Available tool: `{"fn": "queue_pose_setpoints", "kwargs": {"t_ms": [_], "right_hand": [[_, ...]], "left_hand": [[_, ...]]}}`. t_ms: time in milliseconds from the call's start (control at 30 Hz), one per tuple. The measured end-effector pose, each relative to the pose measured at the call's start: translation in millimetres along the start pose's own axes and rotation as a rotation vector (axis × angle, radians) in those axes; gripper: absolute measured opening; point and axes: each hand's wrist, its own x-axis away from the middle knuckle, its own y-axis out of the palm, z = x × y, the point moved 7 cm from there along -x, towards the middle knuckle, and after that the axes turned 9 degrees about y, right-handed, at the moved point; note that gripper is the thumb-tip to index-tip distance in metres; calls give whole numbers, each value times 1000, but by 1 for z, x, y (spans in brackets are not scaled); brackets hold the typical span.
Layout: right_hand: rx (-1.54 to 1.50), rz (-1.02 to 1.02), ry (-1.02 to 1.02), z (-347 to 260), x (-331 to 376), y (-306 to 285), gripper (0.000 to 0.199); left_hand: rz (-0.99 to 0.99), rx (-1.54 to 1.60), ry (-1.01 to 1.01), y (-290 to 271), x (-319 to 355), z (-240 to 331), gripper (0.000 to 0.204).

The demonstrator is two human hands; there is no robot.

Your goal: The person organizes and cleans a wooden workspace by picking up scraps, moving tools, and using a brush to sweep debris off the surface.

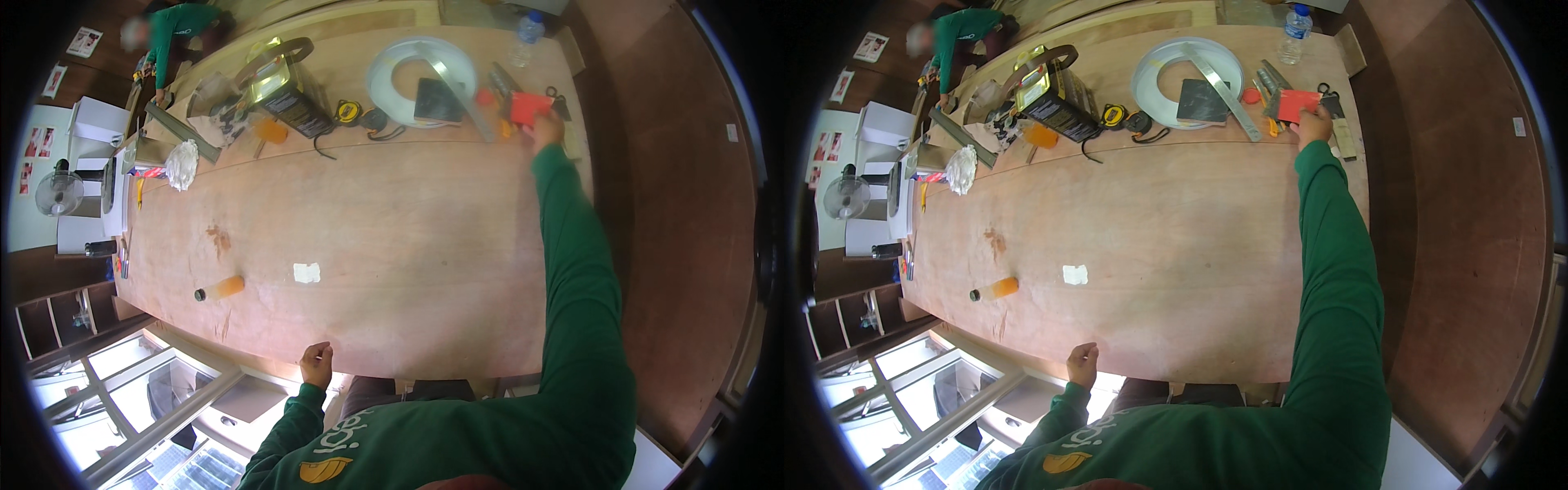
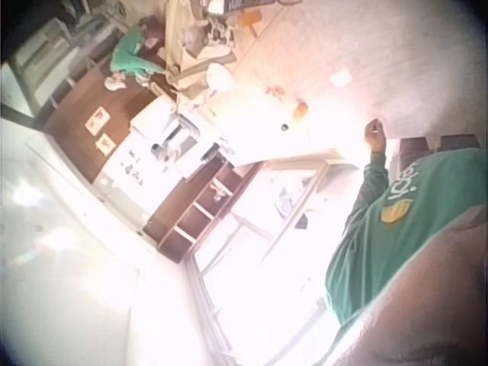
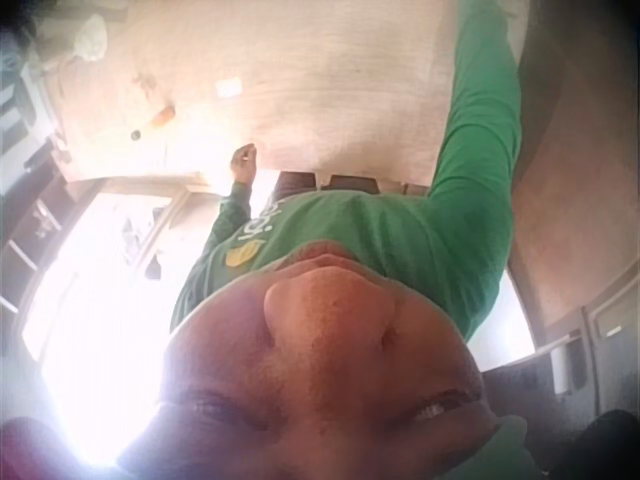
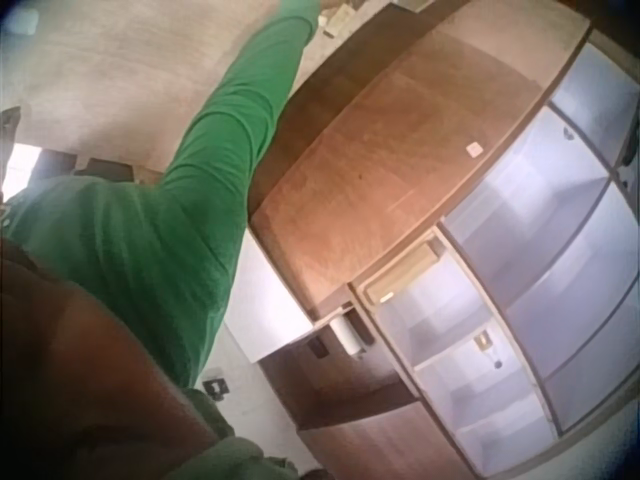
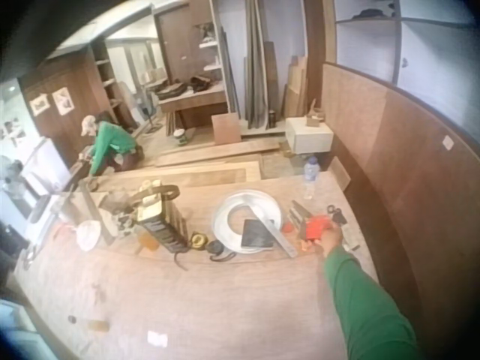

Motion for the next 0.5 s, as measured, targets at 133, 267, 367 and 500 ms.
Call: {"fn": "queue_pose_setpoints", "kwargs": {"t_ms": [133, 267, 367, 500], "right_hand": [[43, 53, -39, -4, 13, 19, 24], [729, 80, -680, -23, 13, 36, 31], [662, -302, -527, -12, 54, 75, 42], [1427, -59, -777, 18, -1, 37, 38]], "left_hand": [[-1, -10, -24, 0, 10, -6, 19], [-15, -24, -13, -4, 9, -16, 19], [27, -21, -21, -15, 23, -17, 20], [-18, 5, 45, -14, 0, -11, 24]]}}
